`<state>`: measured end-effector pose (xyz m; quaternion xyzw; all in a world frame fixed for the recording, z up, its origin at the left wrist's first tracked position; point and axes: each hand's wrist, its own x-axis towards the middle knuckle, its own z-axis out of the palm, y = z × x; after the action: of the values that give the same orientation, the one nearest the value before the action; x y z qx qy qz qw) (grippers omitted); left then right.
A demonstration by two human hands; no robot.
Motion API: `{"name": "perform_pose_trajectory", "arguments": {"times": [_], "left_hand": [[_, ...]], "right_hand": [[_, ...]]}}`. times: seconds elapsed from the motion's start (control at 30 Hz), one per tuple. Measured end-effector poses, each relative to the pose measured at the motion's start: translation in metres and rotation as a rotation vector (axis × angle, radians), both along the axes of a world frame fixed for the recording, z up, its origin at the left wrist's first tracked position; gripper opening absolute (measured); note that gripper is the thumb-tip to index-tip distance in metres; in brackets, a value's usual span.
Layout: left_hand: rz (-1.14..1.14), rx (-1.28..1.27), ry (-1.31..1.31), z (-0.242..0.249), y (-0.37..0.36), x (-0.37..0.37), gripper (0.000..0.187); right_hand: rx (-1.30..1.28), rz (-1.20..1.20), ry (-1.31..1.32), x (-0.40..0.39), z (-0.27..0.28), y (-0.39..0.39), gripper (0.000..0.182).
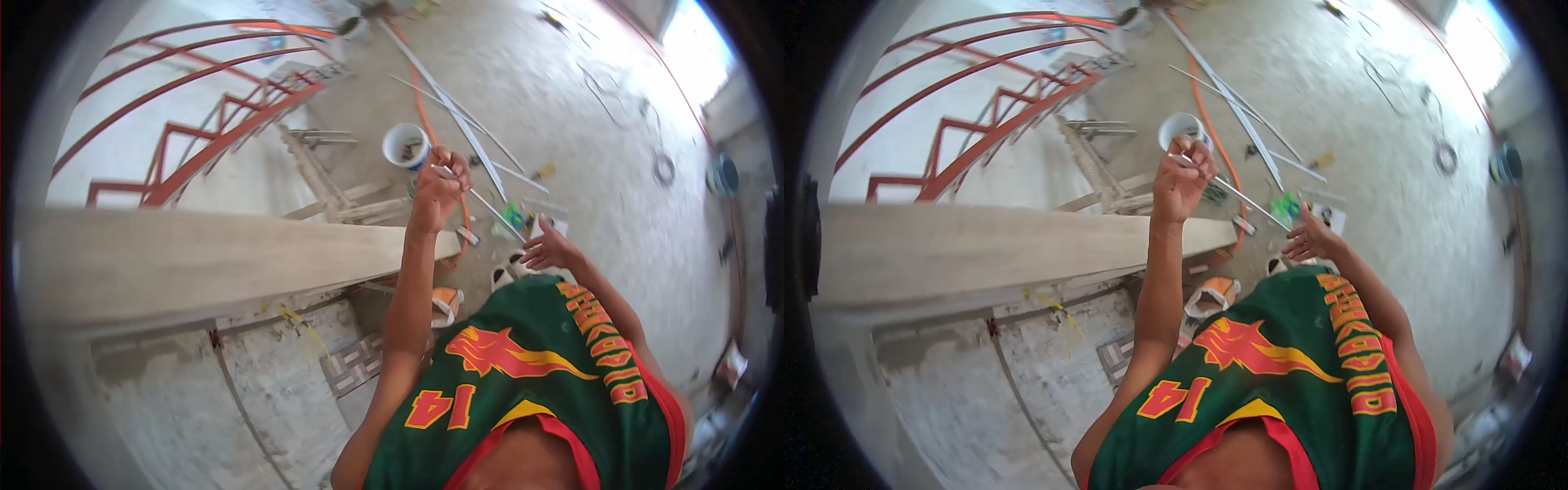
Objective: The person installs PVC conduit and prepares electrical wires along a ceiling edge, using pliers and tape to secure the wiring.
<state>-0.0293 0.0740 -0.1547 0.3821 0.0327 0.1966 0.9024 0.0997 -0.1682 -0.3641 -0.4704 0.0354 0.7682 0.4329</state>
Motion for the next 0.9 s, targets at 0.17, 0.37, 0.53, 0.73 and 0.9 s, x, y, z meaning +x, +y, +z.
{"name": "perform_pose_trajectory", "arguments": {"times": [0.17,0.37,0.53,0.73,0.9], "left_hand": [[0.208,0.134,-0.34,0.085,0.019,-0.022,0.014],[0.597,0.246,-0.341,0.165,0.019,-0.05,0.016],[0.749,0.21,-0.439,0.201,0.027,-0.066,0.023],[0.879,0.348,-0.632,0.269,0.059,-0.081,0.025],[0.951,0.508,-0.854,0.372,0.077,-0.104,0.026]], "right_hand": [[0.198,-0.742,0.377,0.021,0.041,0.075,0.069],[0.46,-0.99,0.192,0.073,0.109,0.125,0.022],[0.612,-0.911,0.075,0.087,0.161,0.124,0.018],[1.003,-1.073,-0.287,0.134,0.303,0.142,0.031],[1.462,-0.99,-0.407,0.217,0.462,0.143,0.029]]}}
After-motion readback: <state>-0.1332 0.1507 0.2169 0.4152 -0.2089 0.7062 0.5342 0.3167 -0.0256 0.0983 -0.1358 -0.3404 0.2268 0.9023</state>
